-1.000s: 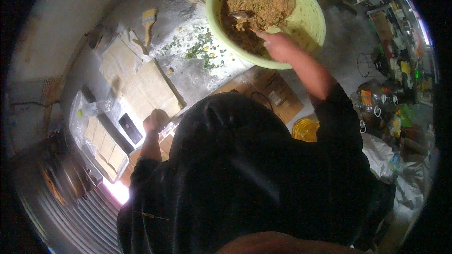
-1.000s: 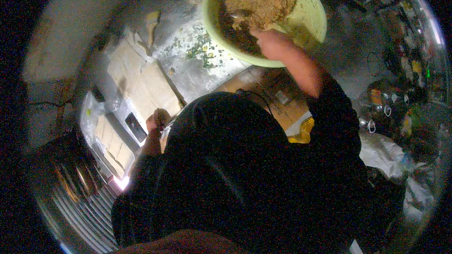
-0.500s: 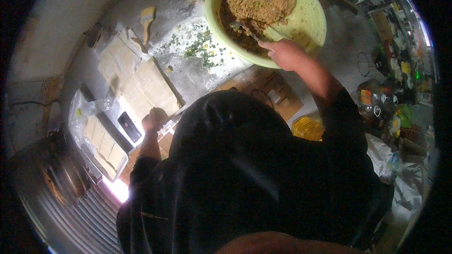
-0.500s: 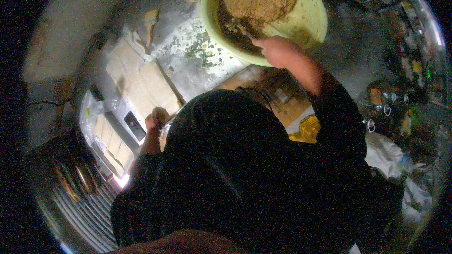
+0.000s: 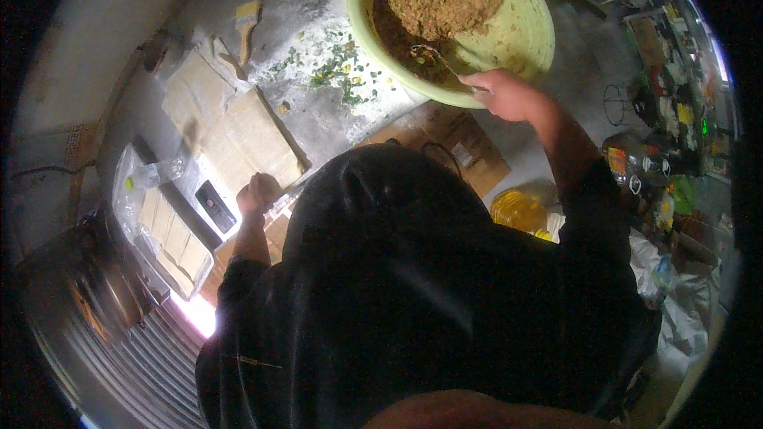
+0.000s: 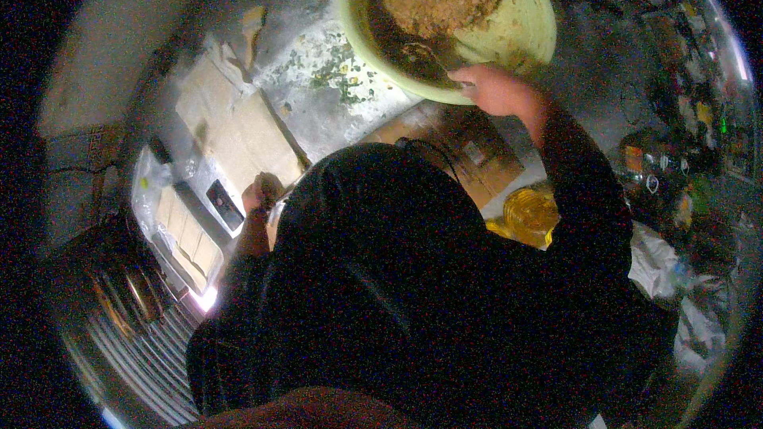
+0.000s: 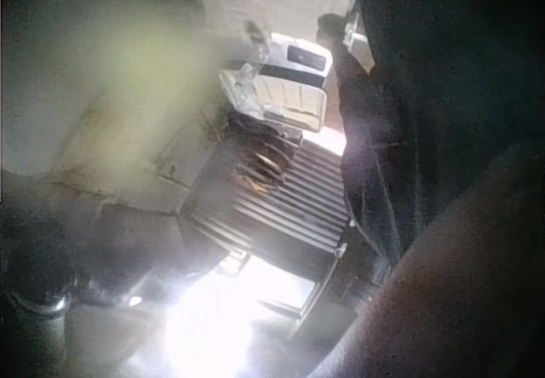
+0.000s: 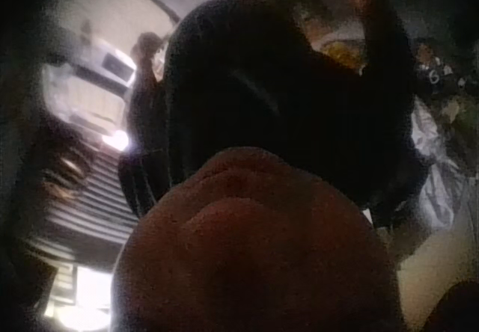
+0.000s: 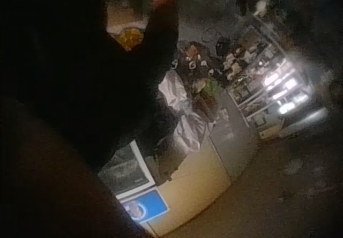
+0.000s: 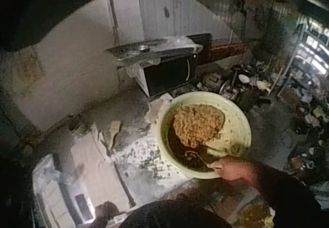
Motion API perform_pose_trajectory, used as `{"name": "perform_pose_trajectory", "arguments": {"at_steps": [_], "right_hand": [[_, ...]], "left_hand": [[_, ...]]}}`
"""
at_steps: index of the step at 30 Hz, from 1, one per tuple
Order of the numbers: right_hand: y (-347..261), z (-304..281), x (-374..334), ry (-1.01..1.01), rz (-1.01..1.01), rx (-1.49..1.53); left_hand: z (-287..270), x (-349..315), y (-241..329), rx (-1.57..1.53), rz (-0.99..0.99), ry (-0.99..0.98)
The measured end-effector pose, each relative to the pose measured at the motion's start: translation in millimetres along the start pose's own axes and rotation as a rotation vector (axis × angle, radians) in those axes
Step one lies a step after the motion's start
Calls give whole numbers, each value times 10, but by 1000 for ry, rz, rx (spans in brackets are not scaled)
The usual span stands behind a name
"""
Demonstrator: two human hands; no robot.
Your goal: The person places a filling mixture onto flat dough sheets, folds them into rectangular packets, and places them on a tray. The process is repeated multiple times with consistent hand movements.
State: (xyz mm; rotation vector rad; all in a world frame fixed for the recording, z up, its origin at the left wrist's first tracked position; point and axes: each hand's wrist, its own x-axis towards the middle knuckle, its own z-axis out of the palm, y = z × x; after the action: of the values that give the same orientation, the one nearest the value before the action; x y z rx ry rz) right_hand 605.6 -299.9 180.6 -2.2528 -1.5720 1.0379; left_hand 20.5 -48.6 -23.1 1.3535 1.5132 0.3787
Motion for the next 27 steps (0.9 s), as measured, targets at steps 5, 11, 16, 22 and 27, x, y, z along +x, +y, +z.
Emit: {"name": "perform_pose_trajectory", "arguments": {"at_steps": [5,11,16,22,27], "right_hand": [[-188,-75,43,-17,128,153],[-285,-85,-22,-123,201,299],[121,-239,-190,-172,189,585],[430,-201,-240,-135,65,895],[491,-165,-182,-62,70,921]], "left_hand": [[-12,106,-178,-92,-14,-55],[-59,88,-109,213,-91,2],[-20,52,-95,135,137,-29],[-29,62,-57,88,-63,-2],[7,-11,104,91,18,-35]]}}
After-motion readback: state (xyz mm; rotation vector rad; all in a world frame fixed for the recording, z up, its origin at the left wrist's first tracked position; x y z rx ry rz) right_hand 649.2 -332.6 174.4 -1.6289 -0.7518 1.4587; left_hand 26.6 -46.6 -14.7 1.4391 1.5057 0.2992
